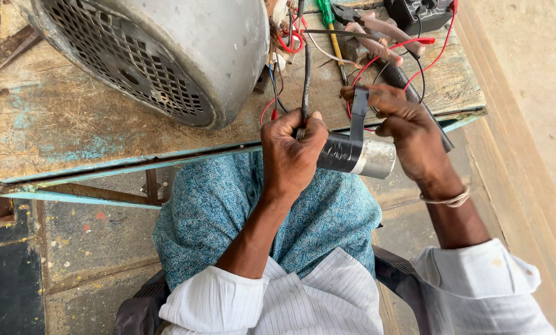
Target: The person wraps electrical tape around a cylindrical component and connects wires to an electric motor on a workbench.
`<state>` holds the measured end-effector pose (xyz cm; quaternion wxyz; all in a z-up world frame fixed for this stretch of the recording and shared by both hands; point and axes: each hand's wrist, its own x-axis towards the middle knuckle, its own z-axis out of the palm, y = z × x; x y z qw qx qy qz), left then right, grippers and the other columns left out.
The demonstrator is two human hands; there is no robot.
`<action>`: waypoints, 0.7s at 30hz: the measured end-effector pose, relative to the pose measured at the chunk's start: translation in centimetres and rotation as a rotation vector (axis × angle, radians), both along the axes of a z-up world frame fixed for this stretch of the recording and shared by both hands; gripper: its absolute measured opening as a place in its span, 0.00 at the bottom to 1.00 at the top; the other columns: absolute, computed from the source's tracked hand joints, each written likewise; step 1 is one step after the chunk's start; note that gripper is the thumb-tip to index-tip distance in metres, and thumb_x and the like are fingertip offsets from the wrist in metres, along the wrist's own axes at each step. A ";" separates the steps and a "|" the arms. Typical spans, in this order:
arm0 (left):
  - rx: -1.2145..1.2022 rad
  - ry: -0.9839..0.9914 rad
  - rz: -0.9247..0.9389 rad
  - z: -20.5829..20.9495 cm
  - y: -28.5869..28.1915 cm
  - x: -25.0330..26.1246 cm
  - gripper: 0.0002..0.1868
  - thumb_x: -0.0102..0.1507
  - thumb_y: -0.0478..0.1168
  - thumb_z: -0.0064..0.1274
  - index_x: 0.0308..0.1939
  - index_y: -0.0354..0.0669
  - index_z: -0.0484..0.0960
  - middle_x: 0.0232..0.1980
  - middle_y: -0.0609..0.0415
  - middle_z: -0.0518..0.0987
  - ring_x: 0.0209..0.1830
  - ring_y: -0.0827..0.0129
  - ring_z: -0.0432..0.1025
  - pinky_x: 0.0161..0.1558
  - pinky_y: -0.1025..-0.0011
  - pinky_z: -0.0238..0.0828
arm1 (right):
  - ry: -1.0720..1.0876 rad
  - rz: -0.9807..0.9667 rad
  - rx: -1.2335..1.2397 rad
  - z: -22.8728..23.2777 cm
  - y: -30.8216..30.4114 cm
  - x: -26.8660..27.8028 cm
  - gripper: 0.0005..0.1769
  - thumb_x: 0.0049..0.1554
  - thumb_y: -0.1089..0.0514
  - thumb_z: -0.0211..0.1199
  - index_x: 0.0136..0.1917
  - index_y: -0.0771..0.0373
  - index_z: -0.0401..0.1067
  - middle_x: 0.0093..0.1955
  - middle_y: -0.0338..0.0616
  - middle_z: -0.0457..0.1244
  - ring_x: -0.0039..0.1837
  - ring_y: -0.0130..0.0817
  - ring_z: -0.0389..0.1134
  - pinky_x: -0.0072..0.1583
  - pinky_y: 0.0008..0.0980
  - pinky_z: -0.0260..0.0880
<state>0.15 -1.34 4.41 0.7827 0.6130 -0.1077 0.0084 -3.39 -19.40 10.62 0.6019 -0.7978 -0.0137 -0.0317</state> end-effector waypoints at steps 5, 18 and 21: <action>-0.257 0.033 0.029 -0.5 -0.7 0.9 0.14 0.66 0.35 0.50 0.24 0.39 0.76 0.23 0.67 0.70 0.22 0.86 0.60 0.25 0.77 0.59 | 0.104 -0.103 -0.133 -6.3 1.0 -2.2 0.20 0.58 0.73 0.57 0.62 0.63 0.73 0.55 0.47 0.67 0.59 0.41 0.64 0.61 0.38 0.63; -0.035 0.117 0.257 -3.9 -2.1 2.2 0.18 0.64 0.38 0.50 0.19 0.36 0.73 0.17 0.62 0.64 0.19 0.82 0.55 0.22 0.71 0.51 | -0.078 -0.082 -0.019 -8.2 6.4 -13.1 0.23 0.43 0.66 0.57 0.53 0.64 0.76 0.58 0.41 0.69 0.71 0.39 0.57 0.71 0.44 0.60; 0.145 -0.072 0.362 -3.7 -2.1 1.8 0.16 0.63 0.37 0.50 0.22 0.33 0.73 0.17 0.54 0.68 0.19 0.76 0.60 0.25 0.66 0.60 | -0.211 -0.042 -0.064 -7.3 6.0 -14.3 0.20 0.49 0.61 0.58 0.55 0.66 0.76 0.61 0.42 0.70 0.73 0.41 0.56 0.74 0.45 0.55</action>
